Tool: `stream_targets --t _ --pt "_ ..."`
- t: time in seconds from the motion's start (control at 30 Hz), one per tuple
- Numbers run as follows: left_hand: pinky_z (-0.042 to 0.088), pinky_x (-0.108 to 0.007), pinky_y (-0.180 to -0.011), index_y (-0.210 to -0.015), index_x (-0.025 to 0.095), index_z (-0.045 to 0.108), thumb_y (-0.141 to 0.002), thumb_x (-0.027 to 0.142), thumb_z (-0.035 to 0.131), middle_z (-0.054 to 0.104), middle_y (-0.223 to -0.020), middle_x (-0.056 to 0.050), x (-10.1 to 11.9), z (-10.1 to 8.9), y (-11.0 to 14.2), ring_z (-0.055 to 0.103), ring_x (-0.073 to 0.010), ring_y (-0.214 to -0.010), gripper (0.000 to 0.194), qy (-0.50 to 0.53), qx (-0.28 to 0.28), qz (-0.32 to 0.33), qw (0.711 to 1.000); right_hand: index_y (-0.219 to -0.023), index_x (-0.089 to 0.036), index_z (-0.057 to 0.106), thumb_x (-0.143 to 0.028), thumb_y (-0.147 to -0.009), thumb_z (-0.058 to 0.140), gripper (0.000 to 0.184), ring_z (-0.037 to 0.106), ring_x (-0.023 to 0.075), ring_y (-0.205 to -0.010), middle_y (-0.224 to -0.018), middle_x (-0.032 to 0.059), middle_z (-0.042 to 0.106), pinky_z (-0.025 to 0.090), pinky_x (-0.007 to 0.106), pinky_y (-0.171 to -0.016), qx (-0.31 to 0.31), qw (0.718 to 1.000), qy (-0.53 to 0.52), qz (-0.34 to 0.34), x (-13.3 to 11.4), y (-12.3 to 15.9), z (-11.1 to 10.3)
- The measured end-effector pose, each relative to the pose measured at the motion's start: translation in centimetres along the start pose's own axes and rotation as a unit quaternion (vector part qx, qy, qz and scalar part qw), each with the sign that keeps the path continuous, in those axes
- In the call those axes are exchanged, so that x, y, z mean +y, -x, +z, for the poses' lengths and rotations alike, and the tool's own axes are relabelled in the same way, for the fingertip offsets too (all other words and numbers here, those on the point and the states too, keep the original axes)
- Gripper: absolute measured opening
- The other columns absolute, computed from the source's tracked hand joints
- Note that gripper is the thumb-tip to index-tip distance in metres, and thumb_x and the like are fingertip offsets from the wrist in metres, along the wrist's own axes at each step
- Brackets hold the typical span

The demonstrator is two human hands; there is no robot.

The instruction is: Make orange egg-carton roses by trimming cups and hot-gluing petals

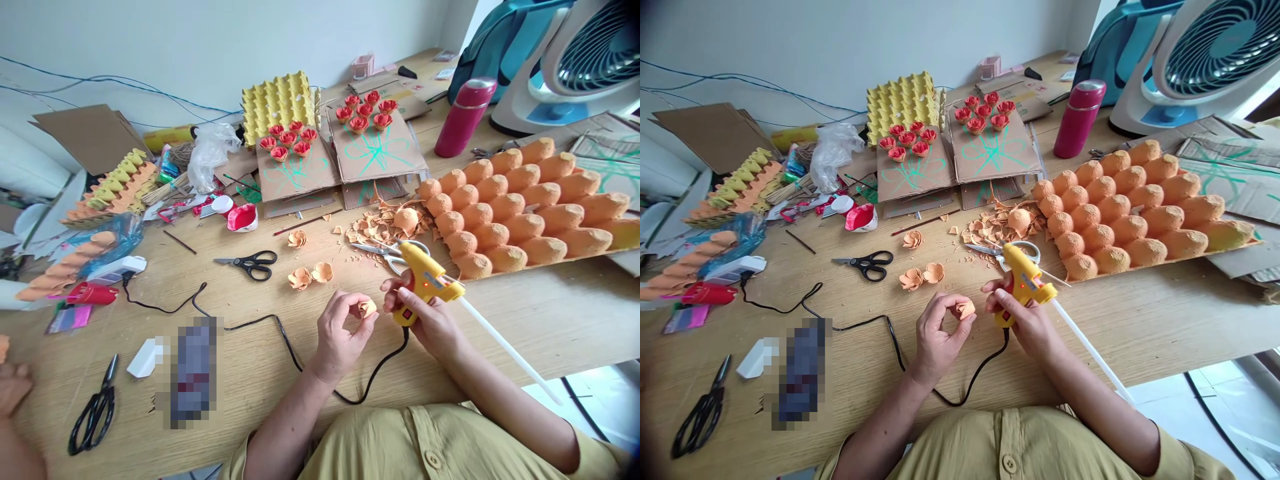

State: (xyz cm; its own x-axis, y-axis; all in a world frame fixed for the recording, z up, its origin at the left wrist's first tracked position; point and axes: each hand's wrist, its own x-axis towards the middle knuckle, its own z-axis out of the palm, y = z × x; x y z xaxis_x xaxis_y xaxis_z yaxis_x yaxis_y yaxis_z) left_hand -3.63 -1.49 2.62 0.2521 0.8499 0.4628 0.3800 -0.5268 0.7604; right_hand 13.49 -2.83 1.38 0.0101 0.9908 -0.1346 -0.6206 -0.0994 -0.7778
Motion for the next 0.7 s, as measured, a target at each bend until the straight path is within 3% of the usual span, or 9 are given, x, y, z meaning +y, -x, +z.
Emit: stream_targets --t 0.13,0.27,0.4,0.57,0.7 --pt "0.051 -0.024 -0.074 -0.097 0.019 0.062 -0.089 0.017 0.065 0.065 -0.083 -0.001 -0.3 -0.1 -0.1 0.058 -0.0116 -0.072 0.009 0.015 0.008 -0.024 1.0 -0.096 -0.027 0.056 -0.031 -0.087 0.073 0.019 0.061 0.0118 -0.069 -0.088 -0.002 0.067 0.051 0.024 -0.069 0.013 0.999 -0.032 -0.011 -0.5 -0.2 -0.2" --pt "0.051 -0.025 -0.077 -0.097 0.018 0.062 -0.09 0.023 0.065 0.064 -0.084 -0.002 -0.4 -0.2 -0.1 0.059 -0.012 -0.074 0.008 0.064 -0.017 -0.073 0.995 -0.098 -0.026 0.06 -0.038 -0.09 0.07 0.017 0.063 0.0126 -0.071 -0.088 -0.0001 0.069 0.052 0.024 -0.07 -0.018 0.998 -0.042 0.035 -0.4 -0.4 -0.3" --pt "0.051 -0.027 -0.081 -0.099 0.017 0.064 -0.091 0.036 0.067 0.066 -0.088 -0.004 -0.1 -0.3 -0.2 0.062 -0.0147 -0.08 0.02 0.138 -0.092 -0.102 0.981 -0.095 -0.025 0.064 -0.046 -0.094 0.062 0.021 0.066 0.0159 -0.085 -0.099 0.0031 0.071 0.054 0.027 -0.079 -0.051 0.997 -0.028 0.056 0.0 -0.4 -0.6" --pt "0.049 -0.033 -0.096 -0.096 0.016 0.068 -0.088 0.05 0.067 0.07 -0.105 -0.011 0.6 -0.2 -0.2 0.064 -0.023 -0.105 0.035 0.235 -0.187 -0.119 0.946 -0.098 -0.026 0.069 -0.052 -0.095 0.057 0.029 0.066 0.0202 -0.102 -0.116 0.0043 0.069 0.054 0.033 -0.087 -0.076 0.996 0.006 0.052 0.5 -0.5 -0.8" --pt "0.051 -0.032 -0.089 -0.099 0.015 0.07 -0.085 0.05 0.071 0.071 -0.094 -0.008 0.9 0.3 0.4 0.065 -0.0193 -0.092 0.038 0.29 -0.269 -0.149 0.906 -0.097 -0.025 0.073 -0.05 -0.096 0.056 0.031 0.06 0.0212 -0.12 -0.116 0.0047 0.07 0.046 0.032 -0.103 -0.098 0.993 0.07 0.006 0.9 -0.6 -0.8"
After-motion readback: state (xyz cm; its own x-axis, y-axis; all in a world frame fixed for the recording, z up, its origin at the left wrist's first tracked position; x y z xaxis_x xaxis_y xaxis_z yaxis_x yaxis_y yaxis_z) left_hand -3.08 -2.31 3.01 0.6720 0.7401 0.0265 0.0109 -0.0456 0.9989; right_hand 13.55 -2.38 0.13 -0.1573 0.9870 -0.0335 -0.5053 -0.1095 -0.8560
